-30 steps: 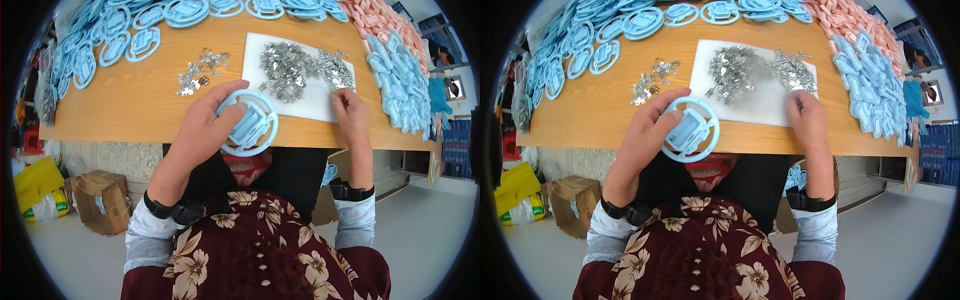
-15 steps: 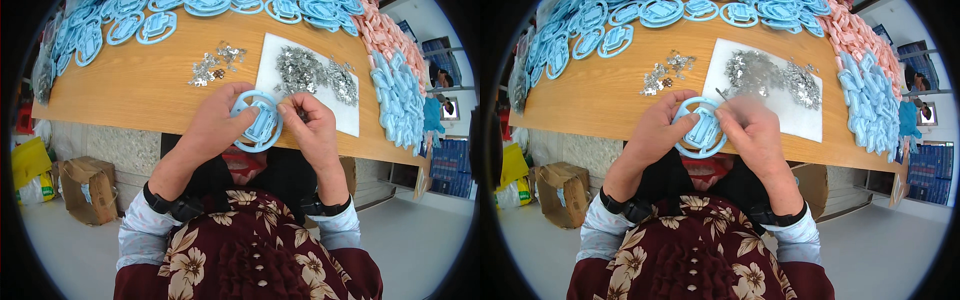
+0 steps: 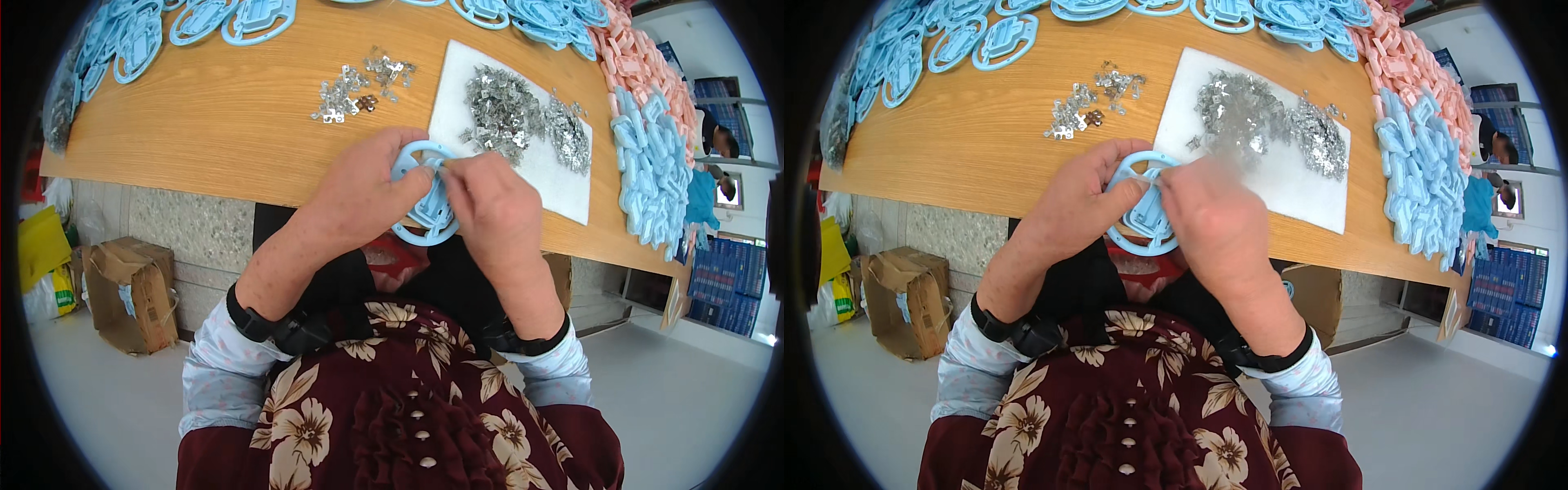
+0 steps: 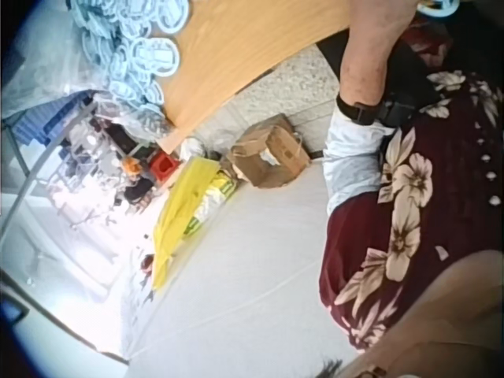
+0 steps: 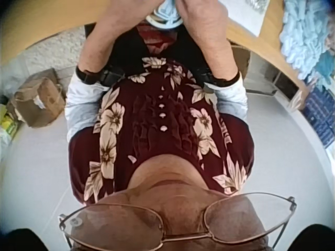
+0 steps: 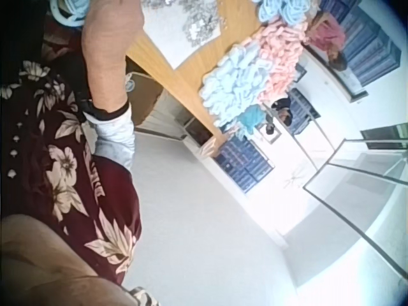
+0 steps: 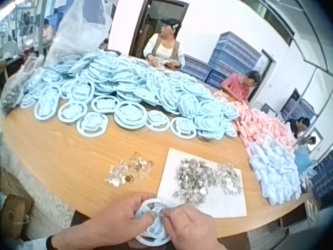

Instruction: Assembling small metal components onto blue plastic ring-shaped parts.

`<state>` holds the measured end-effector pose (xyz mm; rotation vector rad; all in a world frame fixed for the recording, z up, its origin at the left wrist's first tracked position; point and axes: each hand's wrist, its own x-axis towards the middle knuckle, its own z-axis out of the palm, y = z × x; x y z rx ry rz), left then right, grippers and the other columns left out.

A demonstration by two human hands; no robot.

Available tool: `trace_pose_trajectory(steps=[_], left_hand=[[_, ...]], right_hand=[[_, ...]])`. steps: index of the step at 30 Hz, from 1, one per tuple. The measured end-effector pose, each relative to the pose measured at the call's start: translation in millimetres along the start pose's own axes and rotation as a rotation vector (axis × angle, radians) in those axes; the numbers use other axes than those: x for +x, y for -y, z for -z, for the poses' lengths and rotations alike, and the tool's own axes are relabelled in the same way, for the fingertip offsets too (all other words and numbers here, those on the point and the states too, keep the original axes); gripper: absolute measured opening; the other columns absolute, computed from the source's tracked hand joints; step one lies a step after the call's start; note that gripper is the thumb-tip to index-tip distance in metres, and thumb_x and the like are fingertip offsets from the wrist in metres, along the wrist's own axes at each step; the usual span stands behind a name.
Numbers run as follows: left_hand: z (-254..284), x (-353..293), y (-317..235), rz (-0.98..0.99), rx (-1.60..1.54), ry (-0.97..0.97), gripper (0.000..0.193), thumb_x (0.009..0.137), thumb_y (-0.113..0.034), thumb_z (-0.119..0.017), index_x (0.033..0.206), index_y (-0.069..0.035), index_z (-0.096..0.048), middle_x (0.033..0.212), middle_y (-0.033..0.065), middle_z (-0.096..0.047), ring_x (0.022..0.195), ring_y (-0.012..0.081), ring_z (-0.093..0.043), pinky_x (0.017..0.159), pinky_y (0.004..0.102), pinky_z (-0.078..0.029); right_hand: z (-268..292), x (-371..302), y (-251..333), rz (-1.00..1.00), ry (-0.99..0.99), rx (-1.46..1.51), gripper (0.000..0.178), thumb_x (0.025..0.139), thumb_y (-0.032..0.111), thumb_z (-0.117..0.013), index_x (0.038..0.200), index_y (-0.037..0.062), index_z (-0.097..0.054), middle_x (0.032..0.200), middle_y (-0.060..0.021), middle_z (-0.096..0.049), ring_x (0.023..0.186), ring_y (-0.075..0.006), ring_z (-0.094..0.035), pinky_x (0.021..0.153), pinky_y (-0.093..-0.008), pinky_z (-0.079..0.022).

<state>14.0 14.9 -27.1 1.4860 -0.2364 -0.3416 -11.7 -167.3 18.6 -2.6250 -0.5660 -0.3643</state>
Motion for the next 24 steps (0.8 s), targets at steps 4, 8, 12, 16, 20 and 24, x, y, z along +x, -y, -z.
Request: trace_pose_trajectory(steps=[4, 8, 12, 16, 20, 24], left_hand=[[4.3, -0.1, -4.6, 0.018, 0.14, 0.083, 0.041, 0.099, -0.014, -0.06, 0.134, 0.006, -0.053, 0.113, 0.0098, -0.069, 0.099, 0.0118, -0.066, 0.086, 0.029, -0.056], [4.2, -0.8, -7.9, 0.045, 0.115, 0.06, 0.041, 0.098, -0.013, -0.059, 0.133, 0.007, -0.053, 0.112, 0.0096, -0.069, 0.097, 0.0117, -0.066, 0.083, 0.0283, -0.056], [4.0, -0.5, -6.7, 0.041, 0.136, 0.045, 0.041, 0.098, -0.012, -0.058, 0.133, 0.007, -0.053, 0.111, 0.0094, -0.069, 0.094, 0.0113, -0.066, 0.081, 0.0276, -0.057], [4.1, -0.1, -3.3, 0.045, 0.1, 0.053, 0.041, 0.098, -0.012, -0.058, 0.133, 0.007, -0.053, 0.11, 0.0095, -0.069, 0.094, 0.0109, -0.066, 0.081, 0.0273, -0.056], [3.2, 0.1, -6.4, 0.049, 0.093, 0.049, 0.04, 0.098, -0.013, -0.057, 0.132, 0.007, -0.054, 0.109, 0.0093, -0.069, 0.093, 0.0111, -0.066, 0.081, 0.0274, -0.056], [2.9, -1.0, -9.0, 0.034, 0.139, 0.036, 0.039, 0.098, -0.013, -0.057, 0.132, 0.006, -0.055, 0.109, 0.0088, -0.07, 0.093, 0.0114, -0.066, 0.082, 0.0277, -0.056]], right_hand=[[5.2, -9.3, 4.1, -0.003, 0.087, -0.019, 0.017, 0.088, 0.01, -0.07, 0.104, 0.0049, -0.066, 0.087, -0.0132, -0.064, 0.073, -0.035, -0.064, 0.063, -0.0426, -0.051], [17.5, -10.3, -2.4, -0.096, 0.107, 0.189, 0.023, 0.092, 0.01, -0.066, 0.115, 0.005, -0.066, 0.091, -0.0157, -0.065, 0.078, -0.0375, -0.064, 0.069, -0.0432, -0.052], [22.5, -11.7, -6.6, -0.108, 0.092, 0.181, 0.029, 0.096, 0.009, -0.061, 0.125, 0.0071, -0.063, 0.09, -0.0184, -0.066, 0.083, -0.0389, -0.066, 0.073, -0.0437, -0.053], [25.4, -16.2, -8.0, -0.077, 0.176, 0.046, 0.033, 0.092, 0.007, -0.064, 0.124, 0.0123, -0.066, 0.084, -0.0149, -0.067, 0.077, -0.0349, -0.067, 0.067, -0.0424, -0.053], [26.2, -18.9, -6.1, -0.03, 0.172, -0.069, 0.036, 0.088, 0.007, -0.067, 0.123, 0.0164, -0.068, 0.077, -0.0105, -0.066, 0.07, -0.032, -0.067, 0.061, -0.0413, -0.052], [30.2, -16.9, -2.5, -0.069, 0.222, -0.084, 0.036, 0.088, 0.007, -0.067, 0.122, 0.0161, -0.069, 0.077, -0.0115, -0.066, 0.07, -0.0326, -0.067, 0.062, -0.0418, -0.052]])
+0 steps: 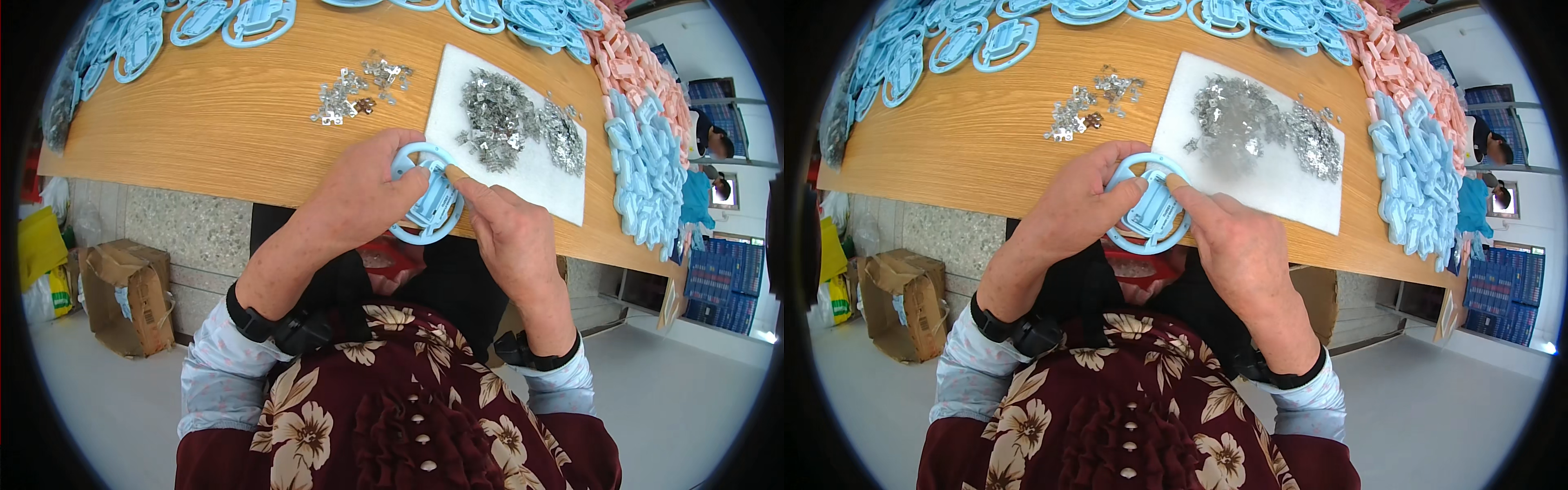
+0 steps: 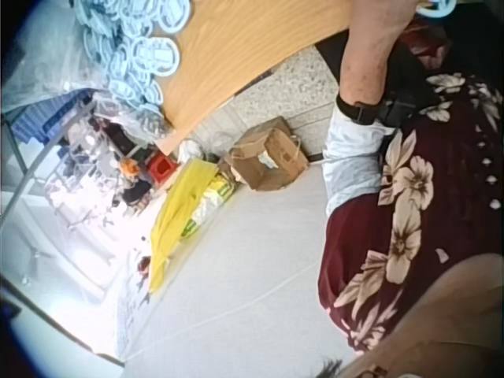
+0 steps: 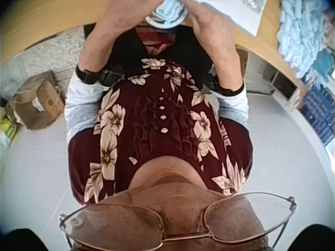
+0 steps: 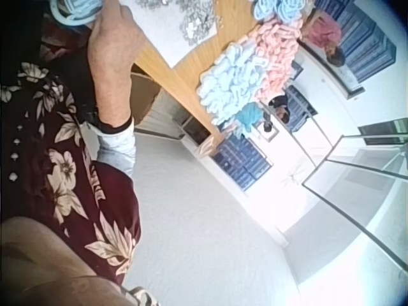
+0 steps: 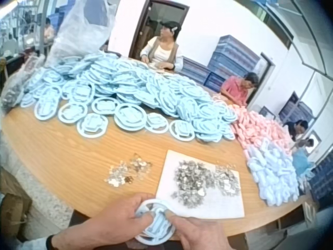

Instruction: Assembling small metal components onto blue plastic ring-shaped parts.

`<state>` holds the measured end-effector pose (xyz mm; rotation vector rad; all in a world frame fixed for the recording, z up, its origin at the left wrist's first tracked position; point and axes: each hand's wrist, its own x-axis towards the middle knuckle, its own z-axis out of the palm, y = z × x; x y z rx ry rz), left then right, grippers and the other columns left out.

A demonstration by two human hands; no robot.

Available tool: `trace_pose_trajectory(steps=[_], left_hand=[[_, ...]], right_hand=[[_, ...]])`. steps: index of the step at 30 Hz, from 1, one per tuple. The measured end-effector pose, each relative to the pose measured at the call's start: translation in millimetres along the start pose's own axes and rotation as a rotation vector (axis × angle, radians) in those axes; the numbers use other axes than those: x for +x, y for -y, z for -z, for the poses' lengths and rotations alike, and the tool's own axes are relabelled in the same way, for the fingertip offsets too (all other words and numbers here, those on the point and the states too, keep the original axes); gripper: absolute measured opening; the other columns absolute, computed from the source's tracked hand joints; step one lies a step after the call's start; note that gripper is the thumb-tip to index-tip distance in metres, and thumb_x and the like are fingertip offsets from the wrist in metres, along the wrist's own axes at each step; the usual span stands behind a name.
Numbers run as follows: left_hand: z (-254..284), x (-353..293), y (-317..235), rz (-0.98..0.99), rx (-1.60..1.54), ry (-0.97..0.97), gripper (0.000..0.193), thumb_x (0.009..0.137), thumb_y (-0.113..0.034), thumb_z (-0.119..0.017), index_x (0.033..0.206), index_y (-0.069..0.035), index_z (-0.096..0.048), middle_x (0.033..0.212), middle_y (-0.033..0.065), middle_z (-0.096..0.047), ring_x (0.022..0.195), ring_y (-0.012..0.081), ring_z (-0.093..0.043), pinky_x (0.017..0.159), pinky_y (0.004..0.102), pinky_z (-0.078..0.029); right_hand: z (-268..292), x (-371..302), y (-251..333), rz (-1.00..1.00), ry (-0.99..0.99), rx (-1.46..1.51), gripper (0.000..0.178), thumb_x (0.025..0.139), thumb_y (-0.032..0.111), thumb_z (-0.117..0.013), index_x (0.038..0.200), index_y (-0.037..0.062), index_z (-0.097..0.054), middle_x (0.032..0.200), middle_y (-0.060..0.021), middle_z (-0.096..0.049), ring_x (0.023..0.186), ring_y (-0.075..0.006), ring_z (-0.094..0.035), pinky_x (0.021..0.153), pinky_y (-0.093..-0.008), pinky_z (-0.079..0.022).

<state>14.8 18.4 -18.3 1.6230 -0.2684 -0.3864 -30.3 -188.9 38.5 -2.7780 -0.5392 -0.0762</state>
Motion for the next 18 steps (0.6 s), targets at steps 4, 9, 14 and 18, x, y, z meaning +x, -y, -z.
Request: trace_pose_trajectory(steps=[4, 9, 14, 18], left_hand=[[-0.4, 0.5, 3.8, 0.007, -0.028, 0.027, 0.038, 0.099, -0.013, -0.057, 0.132, 0.006, -0.055, 0.11, 0.009, -0.069, 0.095, 0.0117, -0.066, 0.083, 0.0284, -0.056], [-0.1, -2.3, 4.1, 0.009, 0.005, 0.017, 0.037, 0.1, -0.012, -0.057, 0.132, 0.006, -0.054, 0.112, 0.0098, -0.069, 0.099, 0.0123, -0.065, 0.086, 0.0292, -0.054], [0.0, -3.5, -1.7, 0.003, 0.02, 0.017, 0.038, 0.1, -0.012, -0.058, 0.132, 0.006, -0.054, 0.112, 0.0105, -0.069, 0.099, 0.0135, -0.065, 0.087, 0.0304, -0.053], [0.1, -4.7, -2.9, -0.004, 0.054, 0.002, 0.039, 0.099, -0.012, -0.06, 0.132, 0.007, -0.054, 0.111, 0.0114, -0.069, 0.099, 0.0143, -0.065, 0.087, 0.0308, -0.053]], right_hand=[[4.8, 3.4, 6.1, -0.06, 0.023, 0.088, 0.031, 0.089, 0.006, -0.065, 0.12, 0.0129, -0.07, 0.085, -0.0164, -0.069, 0.076, -0.0367, -0.068, 0.065, -0.0427, -0.053], [17.9, 17.1, 0.1, -0.213, 0.172, 0.36, 0.024, 0.096, 0.009, -0.059, 0.116, 0.005, -0.072, 0.099, -0.024, -0.07, 0.088, -0.0418, -0.068, 0.076, -0.0397, -0.055], [26.5, 26.2, -14.1, -0.22, 0.299, 0.449, 0.026, 0.098, 0.013, -0.057, 0.116, -0.0005, -0.07, 0.105, -0.022, -0.072, 0.096, -0.0384, -0.068, 0.085, -0.0398, -0.053], [28.8, 30.3, -13.4, -0.263, 0.348, 0.493, 0.026, 0.099, 0.013, -0.056, 0.116, 0.0004, -0.071, 0.103, -0.0214, -0.072, 0.095, -0.0375, -0.068, 0.085, -0.0392, -0.052]])
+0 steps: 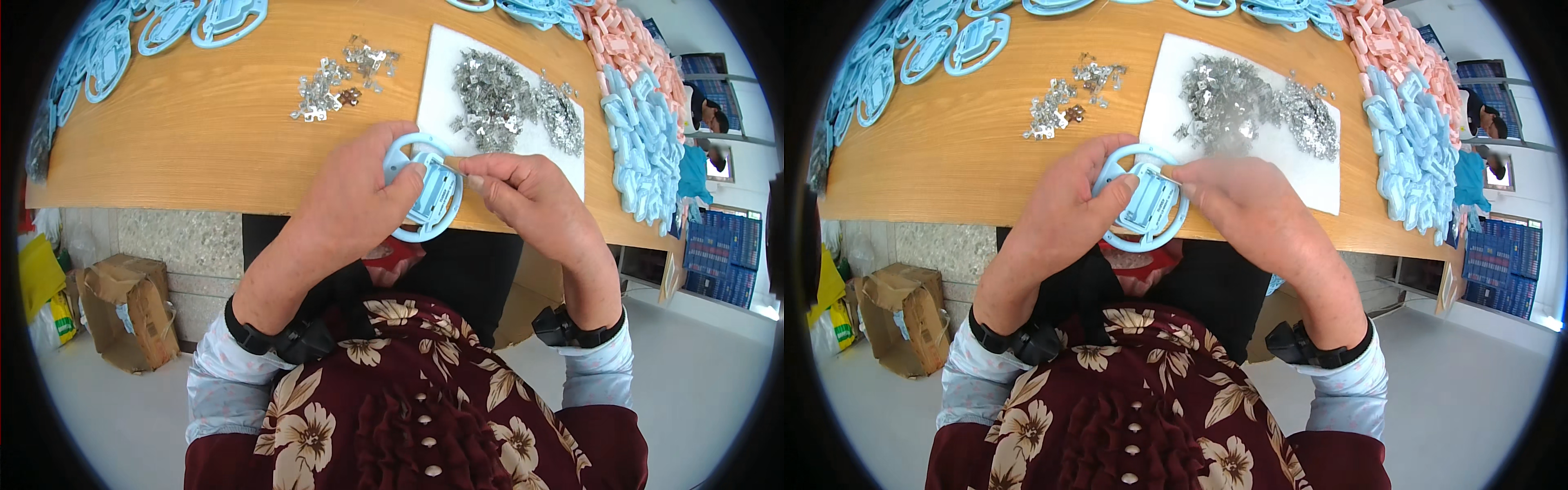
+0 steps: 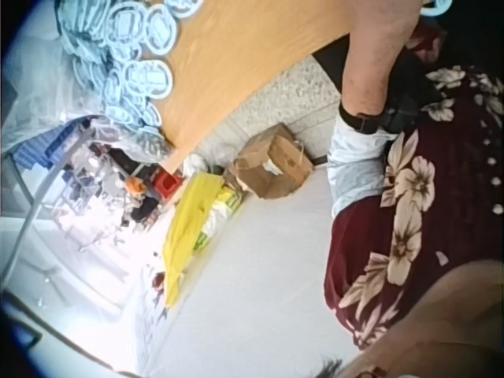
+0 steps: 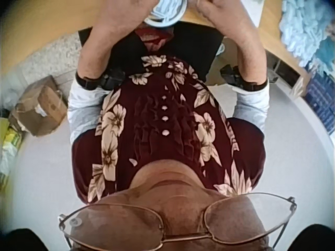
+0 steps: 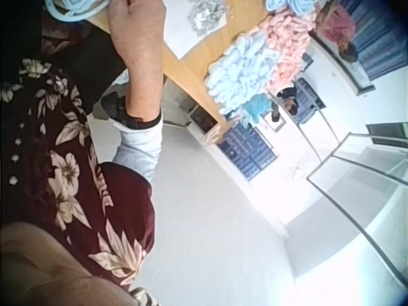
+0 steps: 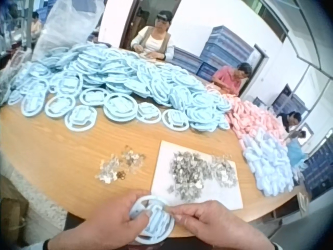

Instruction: Assembling small metal components onto blue plastic ring-shaped parts.

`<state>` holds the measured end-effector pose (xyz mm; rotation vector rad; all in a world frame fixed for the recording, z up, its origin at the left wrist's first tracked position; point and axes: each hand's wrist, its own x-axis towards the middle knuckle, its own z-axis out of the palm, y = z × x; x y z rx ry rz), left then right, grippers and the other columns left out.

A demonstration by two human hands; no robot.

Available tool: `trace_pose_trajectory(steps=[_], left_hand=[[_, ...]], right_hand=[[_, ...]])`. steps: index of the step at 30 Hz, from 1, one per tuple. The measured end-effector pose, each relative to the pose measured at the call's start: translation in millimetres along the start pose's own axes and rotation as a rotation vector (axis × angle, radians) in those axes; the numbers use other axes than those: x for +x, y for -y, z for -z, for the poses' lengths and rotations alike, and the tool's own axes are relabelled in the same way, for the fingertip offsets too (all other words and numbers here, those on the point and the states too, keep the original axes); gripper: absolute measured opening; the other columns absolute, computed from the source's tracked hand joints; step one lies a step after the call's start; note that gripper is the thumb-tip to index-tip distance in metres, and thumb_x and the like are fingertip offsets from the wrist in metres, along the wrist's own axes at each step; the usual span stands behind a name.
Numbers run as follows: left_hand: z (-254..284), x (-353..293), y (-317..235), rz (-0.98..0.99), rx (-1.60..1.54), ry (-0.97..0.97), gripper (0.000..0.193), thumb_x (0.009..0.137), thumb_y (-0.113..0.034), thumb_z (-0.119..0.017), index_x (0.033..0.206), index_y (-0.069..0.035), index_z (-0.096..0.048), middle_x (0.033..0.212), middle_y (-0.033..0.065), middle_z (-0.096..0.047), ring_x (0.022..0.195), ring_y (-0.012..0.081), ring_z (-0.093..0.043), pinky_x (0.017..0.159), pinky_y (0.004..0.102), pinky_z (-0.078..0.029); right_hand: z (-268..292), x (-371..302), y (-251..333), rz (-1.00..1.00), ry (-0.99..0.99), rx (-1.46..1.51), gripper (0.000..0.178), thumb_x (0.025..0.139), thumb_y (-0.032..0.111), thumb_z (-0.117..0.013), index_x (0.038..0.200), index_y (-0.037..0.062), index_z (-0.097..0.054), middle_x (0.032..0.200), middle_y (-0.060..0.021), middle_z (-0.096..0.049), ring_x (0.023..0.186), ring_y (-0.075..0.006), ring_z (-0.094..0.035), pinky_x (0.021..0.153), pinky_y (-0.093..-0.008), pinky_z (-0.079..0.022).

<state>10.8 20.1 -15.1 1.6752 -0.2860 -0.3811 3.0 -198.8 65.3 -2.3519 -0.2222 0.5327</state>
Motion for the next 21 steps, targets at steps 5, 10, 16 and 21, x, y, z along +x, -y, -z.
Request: trace_pose_trajectory(steps=[5, 10, 16, 21], left_hand=[[-3.0, 0.4, 2.6, -0.027, 0.0, -0.012, 0.037, 0.099, -0.011, -0.06, 0.131, 0.007, -0.054, 0.111, 0.0113, -0.069, 0.099, 0.0147, -0.065, 0.087, 0.0309, -0.053], [-5.3, 3.9, 13.0, -0.048, -0.042, -0.033, 0.039, 0.099, -0.01, -0.059, 0.133, 0.007, -0.052, 0.114, 0.0108, -0.068, 0.1, 0.0143, -0.065, 0.088, 0.0297, -0.053], [2.6, 6.1, 6.7, 0.011, -0.201, 0.049, 0.043, 0.098, -0.007, -0.057, 0.138, 0.007, -0.046, 0.119, 0.0107, -0.065, 0.1, 0.0136, -0.065, 0.088, 0.0281, -0.054], [3.3, -6.0, -23.5, 0.087, -0.555, 0.09, 0.041, 0.096, -0.004, -0.054, 0.136, 0.005, -0.049, 0.118, 0.008, -0.065, 0.104, 0.0117, -0.064, 0.09, 0.0279, -0.054]], right_hand=[[-5.5, 1.1, -3.3, 0.117, -0.081, -0.179, 0.025, 0.096, 0.009, -0.058, 0.116, 0.0024, -0.072, 0.084, -0.0113, -0.072, 0.076, -0.0229, -0.065, 0.071, -0.0372, -0.052], [1.1, 9.1, 36.3, 0.146, 0.0, -0.661, 0.024, 0.095, 0.01, -0.061, 0.115, 0.0079, -0.073, 0.089, -0.0208, -0.071, 0.081, -0.0393, -0.068, 0.072, -0.0391, -0.055], [5.9, -10.0, 14.6, 0.281, -0.168, -0.471, 0.021, 0.095, 0.014, -0.063, 0.113, 0.0056, -0.071, 0.078, -0.0151, -0.071, 0.073, -0.0306, -0.07, 0.069, -0.0373, -0.054], [-10.5, -27.2, -0.6, -0.061, -0.265, 0.326, 0.032, 0.099, 0.021, -0.065, 0.124, 0.0006, -0.062, 0.09, -0.0086, -0.069, 0.079, -0.012, -0.061, 0.074, -0.0272, -0.049]])
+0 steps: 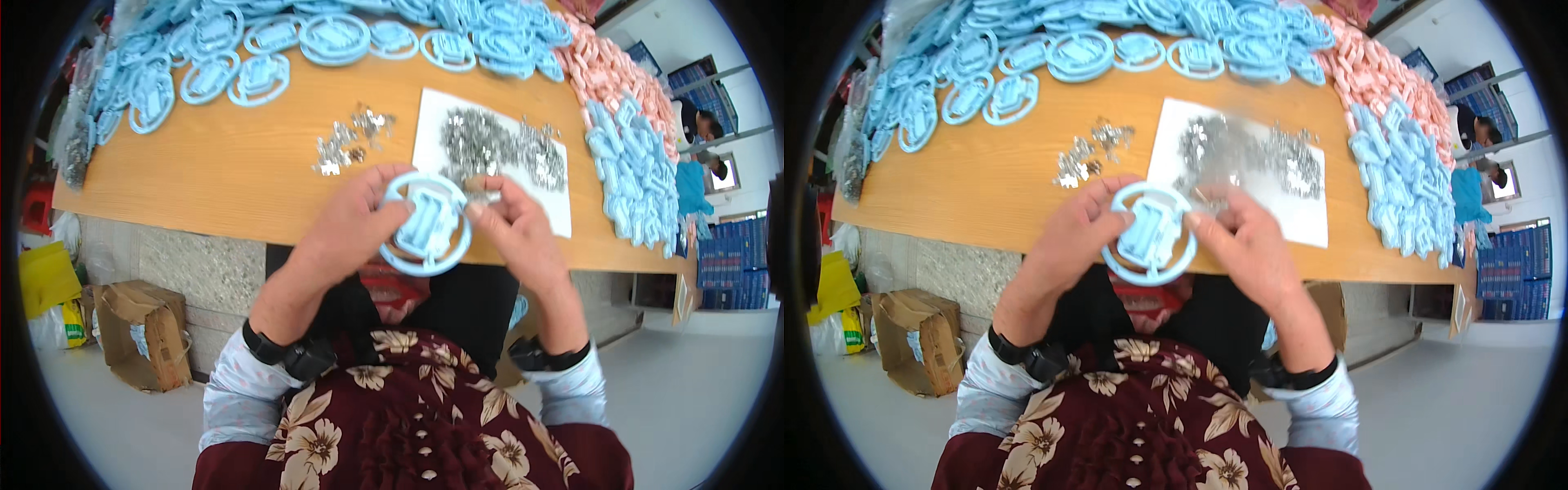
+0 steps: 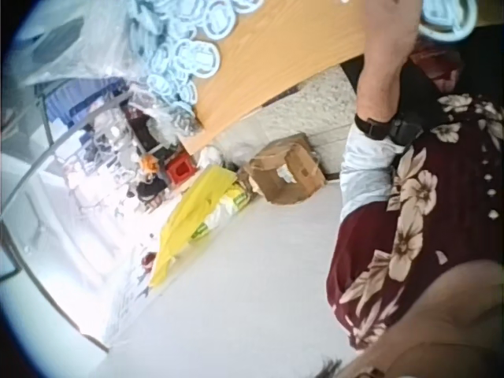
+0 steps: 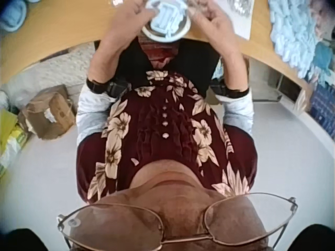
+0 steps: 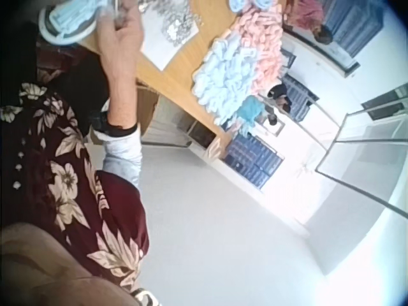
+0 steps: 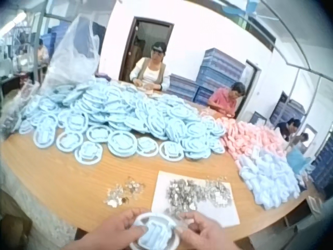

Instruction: Assembling small metal components onto blue plastic ring-shaped parts.

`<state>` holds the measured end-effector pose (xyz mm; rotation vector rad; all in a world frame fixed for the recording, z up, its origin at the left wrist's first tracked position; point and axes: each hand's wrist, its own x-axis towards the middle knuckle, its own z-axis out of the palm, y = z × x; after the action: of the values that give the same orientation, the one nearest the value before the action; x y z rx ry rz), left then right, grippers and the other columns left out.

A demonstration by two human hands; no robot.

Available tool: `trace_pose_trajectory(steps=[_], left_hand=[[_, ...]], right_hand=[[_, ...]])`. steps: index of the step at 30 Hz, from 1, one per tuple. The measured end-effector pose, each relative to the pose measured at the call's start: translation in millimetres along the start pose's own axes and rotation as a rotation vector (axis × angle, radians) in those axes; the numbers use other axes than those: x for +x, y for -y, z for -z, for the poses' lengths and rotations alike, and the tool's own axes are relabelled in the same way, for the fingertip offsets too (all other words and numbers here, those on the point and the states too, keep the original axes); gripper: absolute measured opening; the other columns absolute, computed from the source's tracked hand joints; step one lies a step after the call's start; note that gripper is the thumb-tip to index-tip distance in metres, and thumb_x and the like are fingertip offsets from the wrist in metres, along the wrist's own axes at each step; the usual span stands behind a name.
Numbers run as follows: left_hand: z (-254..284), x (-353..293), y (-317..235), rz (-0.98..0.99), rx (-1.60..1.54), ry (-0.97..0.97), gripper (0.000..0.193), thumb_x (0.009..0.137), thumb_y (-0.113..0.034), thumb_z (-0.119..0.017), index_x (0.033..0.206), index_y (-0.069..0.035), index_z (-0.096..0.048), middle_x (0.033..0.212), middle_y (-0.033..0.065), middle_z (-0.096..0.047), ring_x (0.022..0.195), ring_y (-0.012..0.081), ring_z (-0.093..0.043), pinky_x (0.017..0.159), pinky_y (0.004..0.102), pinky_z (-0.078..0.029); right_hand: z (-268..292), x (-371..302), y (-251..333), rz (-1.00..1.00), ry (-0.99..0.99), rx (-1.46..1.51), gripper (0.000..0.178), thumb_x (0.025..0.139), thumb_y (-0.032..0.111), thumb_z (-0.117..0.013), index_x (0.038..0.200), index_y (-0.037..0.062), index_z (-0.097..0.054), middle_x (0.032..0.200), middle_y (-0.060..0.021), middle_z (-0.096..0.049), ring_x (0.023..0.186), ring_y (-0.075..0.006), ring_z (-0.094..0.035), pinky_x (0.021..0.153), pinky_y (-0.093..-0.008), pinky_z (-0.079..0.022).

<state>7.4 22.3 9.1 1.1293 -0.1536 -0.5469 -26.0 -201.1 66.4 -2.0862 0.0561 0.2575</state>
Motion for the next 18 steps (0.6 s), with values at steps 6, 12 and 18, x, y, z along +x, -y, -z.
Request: trace_pose_trajectory(steps=[6, 12, 18], left_hand=[[-12.2, 5.1, 10.6, 0.009, 0.062, 0.03, 0.043, 0.096, -0.002, -0.054, 0.138, 0.0, -0.048, 0.121, 0.006, -0.063, 0.105, 0.0112, -0.063, 0.091, 0.0271, -0.053], [-14.5, 4.6, 2.4, -0.193, 0.361, -0.041, 0.051, 0.097, -0.006, -0.05, 0.148, 0.001, -0.043, 0.127, 0.0055, -0.06, 0.113, 0.014, -0.058, 0.098, 0.031, -0.047], [-15.7, 6.8, -3.7, -0.079, 0.194, -0.07, 0.044, 0.1, -0.011, -0.049, 0.143, 0.002, -0.048, 0.111, 0.0037, -0.058, 0.096, 0.0114, -0.055, 0.088, 0.0262, -0.047]], right_hand=[[-10.1, 2.8, -20.4, 0.007, 0.031, 0.6, 0.032, 0.103, 0.017, -0.059, 0.13, -0.0002, -0.057, 0.099, -0.0021, -0.067, 0.085, -0.0056, -0.061, 0.077, -0.0224, -0.051], [5.9, 9.0, -11.9, -0.014, 0.0, 0.527, 0.028, 0.103, 0.017, -0.058, 0.124, -0.0013, -0.061, 0.103, 0.0006, -0.064, 0.093, -0.0049, -0.056, 0.083, -0.0234, -0.048], [6.9, 9.6, -13.7, -0.024, 0.037, 0.587, 0.029, 0.103, 0.022, -0.058, 0.122, 0.0013, -0.064, 0.089, 0.0048, -0.063, 0.075, -0.002, -0.054, 0.063, -0.0195, -0.044]])
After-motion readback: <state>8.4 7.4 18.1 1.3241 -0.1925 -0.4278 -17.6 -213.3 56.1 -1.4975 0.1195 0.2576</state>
